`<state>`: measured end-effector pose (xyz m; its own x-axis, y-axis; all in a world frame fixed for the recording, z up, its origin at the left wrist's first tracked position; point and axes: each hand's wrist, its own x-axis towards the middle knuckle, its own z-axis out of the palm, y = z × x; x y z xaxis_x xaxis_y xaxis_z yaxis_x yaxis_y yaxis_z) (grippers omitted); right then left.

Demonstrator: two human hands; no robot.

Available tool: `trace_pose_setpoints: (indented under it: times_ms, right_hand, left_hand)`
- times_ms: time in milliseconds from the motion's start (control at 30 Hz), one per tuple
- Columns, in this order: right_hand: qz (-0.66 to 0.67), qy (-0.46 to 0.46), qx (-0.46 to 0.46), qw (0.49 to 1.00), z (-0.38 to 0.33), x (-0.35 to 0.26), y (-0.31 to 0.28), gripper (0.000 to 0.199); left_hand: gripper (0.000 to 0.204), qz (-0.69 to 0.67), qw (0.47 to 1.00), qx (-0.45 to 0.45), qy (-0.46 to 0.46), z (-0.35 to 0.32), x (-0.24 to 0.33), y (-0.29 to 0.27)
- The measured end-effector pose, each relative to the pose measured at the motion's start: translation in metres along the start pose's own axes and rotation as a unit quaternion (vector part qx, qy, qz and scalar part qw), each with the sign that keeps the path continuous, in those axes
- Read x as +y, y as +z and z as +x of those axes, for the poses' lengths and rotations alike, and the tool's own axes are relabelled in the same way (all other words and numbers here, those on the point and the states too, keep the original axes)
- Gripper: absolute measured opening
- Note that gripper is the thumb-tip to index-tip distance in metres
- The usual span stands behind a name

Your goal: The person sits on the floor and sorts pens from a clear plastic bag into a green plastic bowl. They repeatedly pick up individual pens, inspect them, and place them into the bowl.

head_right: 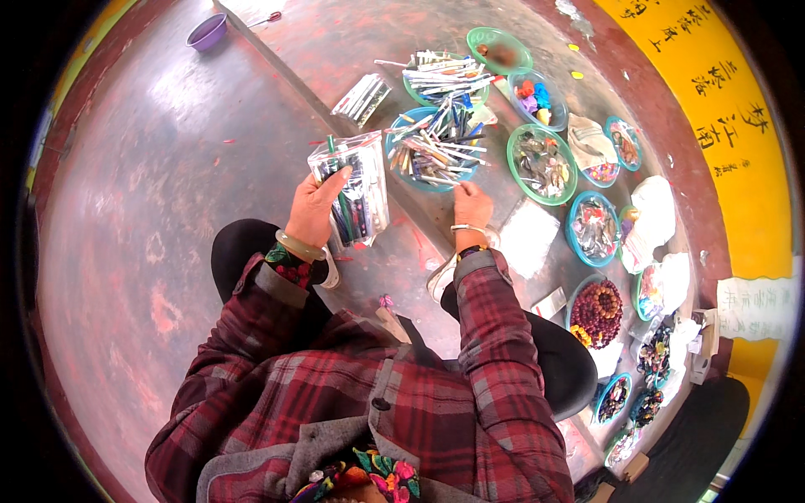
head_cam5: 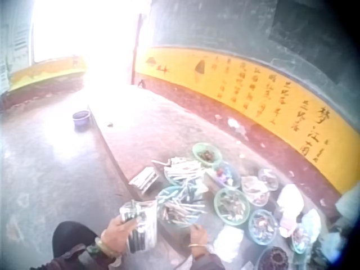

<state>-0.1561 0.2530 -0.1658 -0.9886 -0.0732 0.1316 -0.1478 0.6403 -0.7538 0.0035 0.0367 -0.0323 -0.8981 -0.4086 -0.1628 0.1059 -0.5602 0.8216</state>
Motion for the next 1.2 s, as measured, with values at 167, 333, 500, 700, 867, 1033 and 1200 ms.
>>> trace_pose_setpoints:
  times_ms: [167,333,500,700,867,1033,1200]
  right_hand:
    - [0.481,0.216,0.088,0.845,0.019,0.031,-0.017,0.018]
    - [0.655,0.238,0.082,0.712,0.054,0.046,-0.054,0.018]
    - [0.694,0.289,0.040,0.659,0.046,-0.046,-0.081,0.027]
    - [0.703,0.410,-0.070,0.577,0.043,-0.046,-0.055,0.023]
    - [0.633,0.465,-0.186,0.590,0.026,-0.022,-0.042,0.008]
    - [0.632,0.369,-0.201,0.651,0.013,-0.079,-0.067,0.023]
    - [0.438,0.150,-0.312,0.830,0.022,-0.161,-0.123,0.024]
  left_hand:
    - [0.019,0.004,1.000,-0.009,-0.006,0.000,-0.005,0.003]
    - [0.018,0.010,0.999,-0.035,-0.027,0.001,-0.006,0.000]
    - [0.018,-0.016,0.997,-0.056,-0.050,-0.001,-0.008,-0.005]
    - [0.019,-0.028,0.995,-0.071,-0.072,-0.004,-0.008,-0.004]
    - [0.020,-0.013,0.991,-0.108,-0.078,-0.002,-0.003,-0.003]
    - [0.019,-0.007,0.987,-0.133,-0.088,-0.005,-0.005,-0.007]
    - [0.022,0.031,0.983,-0.160,-0.088,-0.003,-0.010,-0.010]
